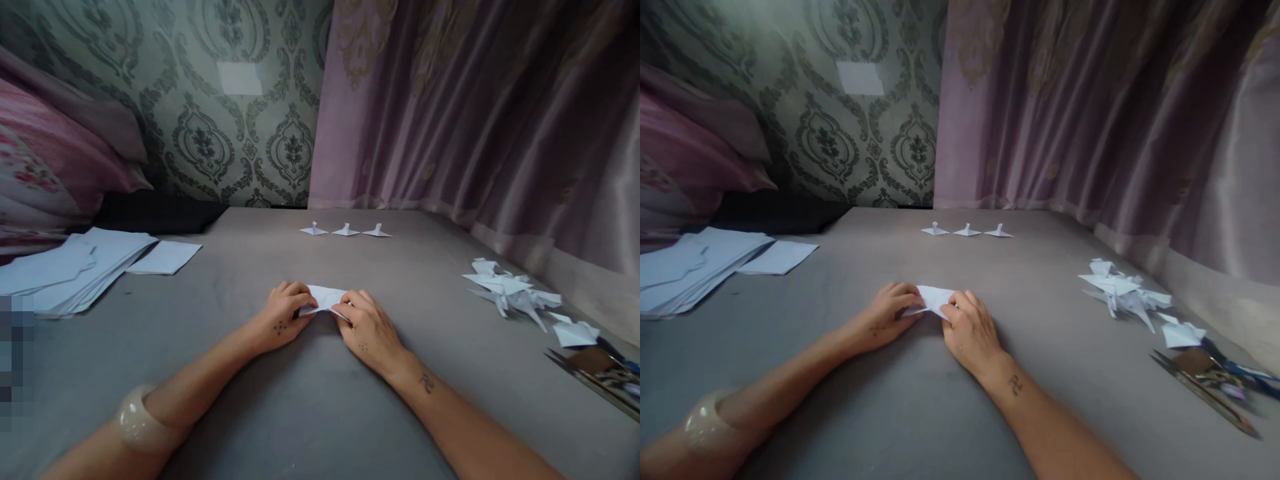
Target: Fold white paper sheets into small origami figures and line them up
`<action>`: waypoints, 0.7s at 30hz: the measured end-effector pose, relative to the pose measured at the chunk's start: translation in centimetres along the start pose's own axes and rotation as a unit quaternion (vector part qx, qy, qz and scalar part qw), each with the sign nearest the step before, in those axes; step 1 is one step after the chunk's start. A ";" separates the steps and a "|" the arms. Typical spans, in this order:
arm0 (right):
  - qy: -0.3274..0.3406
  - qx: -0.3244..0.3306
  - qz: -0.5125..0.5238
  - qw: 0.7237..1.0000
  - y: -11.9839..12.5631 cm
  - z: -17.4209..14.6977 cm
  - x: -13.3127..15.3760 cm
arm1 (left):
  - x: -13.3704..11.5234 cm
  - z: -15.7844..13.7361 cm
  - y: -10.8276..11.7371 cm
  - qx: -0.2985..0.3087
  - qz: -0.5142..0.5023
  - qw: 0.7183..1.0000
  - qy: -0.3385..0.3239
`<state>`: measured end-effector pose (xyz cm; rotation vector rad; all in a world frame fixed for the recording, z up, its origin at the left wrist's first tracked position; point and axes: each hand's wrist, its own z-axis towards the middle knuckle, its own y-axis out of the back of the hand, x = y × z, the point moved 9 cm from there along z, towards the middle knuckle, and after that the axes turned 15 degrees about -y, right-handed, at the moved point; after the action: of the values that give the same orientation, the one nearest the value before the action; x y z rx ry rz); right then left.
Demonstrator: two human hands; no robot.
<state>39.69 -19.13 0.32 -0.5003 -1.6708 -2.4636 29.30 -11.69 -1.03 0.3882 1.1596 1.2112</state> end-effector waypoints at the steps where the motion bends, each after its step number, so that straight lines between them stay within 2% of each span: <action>1: 0.002 0.006 0.005 1.000 0.0 0.0 0.2 | 0.1 0.0 0.2 -0.014 0.003 1.000 -0.001; 3: -0.001 0.020 0.018 1.000 0.1 0.0 0.3 | 0.1 0.1 0.6 -0.031 0.009 0.999 0.003; 7: -0.041 0.048 0.075 0.995 0.1 0.3 -0.4 | -0.1 0.1 1.1 -0.026 0.026 0.999 0.034; 13: -0.156 0.090 0.140 0.974 -0.8 1.1 -2.8 | 1.8 -0.7 0.9 -0.054 -0.003 0.991 0.122; 16: -0.198 0.085 0.138 0.967 -1.1 1.2 -3.8 | 2.6 -1.0 0.7 -0.058 0.003 0.988 0.144; 21: -0.211 0.059 0.117 0.969 -1.1 1.2 -4.3 | 2.7 -1.2 1.2 -0.080 0.032 0.984 0.157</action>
<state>43.64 -17.93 -1.71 -1.1975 -1.7595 -2.1783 27.46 -9.33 -1.92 0.1157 1.3140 1.4480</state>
